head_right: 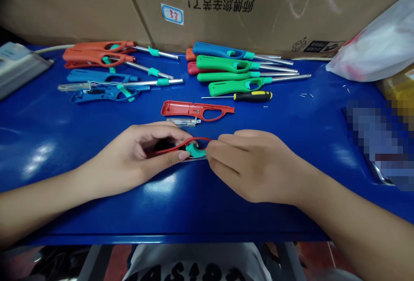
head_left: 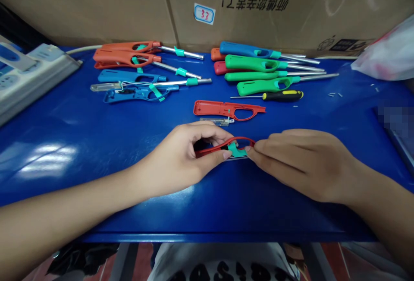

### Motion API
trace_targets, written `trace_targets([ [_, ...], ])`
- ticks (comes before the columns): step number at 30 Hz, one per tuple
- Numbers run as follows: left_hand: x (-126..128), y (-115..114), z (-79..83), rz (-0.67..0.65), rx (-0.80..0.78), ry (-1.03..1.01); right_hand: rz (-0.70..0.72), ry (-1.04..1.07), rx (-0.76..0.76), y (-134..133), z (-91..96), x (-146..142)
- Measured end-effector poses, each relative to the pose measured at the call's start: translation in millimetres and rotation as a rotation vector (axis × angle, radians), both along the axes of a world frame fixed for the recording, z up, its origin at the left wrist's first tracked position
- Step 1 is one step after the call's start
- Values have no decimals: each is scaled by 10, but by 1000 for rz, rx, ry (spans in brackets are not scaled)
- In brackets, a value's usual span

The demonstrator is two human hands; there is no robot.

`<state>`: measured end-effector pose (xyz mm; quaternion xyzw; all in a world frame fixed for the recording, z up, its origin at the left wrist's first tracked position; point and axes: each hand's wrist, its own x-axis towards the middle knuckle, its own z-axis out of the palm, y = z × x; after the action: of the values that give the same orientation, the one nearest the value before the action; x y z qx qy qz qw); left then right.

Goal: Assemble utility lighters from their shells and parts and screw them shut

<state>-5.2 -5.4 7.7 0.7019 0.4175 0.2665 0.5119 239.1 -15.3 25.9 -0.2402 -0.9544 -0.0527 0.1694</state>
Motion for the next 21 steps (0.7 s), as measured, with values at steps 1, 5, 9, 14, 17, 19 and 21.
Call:
trace_targets([
  [1, -1, -3, -4, 2, 2, 0, 48, -9, 52, 6, 5, 5],
  [5, -3, -12, -17, 1, 4, -7, 106, -24, 113, 23, 31, 9],
  [9, 0, -18, -28, 1, 6, -9, 120, -20, 101, 27, 24, 4],
  [14, -3, -18, -30, 4, 18, 2, 137, -34, 98, 29, -3, 1],
  [17, -10, -17, -28, -16, 31, 16, 147, -69, 89, 26, -28, -6],
  [19, -13, -15, -28, -36, 34, 24, 141, -71, 64, 22, -48, -13],
  [21, -13, -11, -30, -34, 32, 27, 123, -73, 50, 16, -63, -19],
])
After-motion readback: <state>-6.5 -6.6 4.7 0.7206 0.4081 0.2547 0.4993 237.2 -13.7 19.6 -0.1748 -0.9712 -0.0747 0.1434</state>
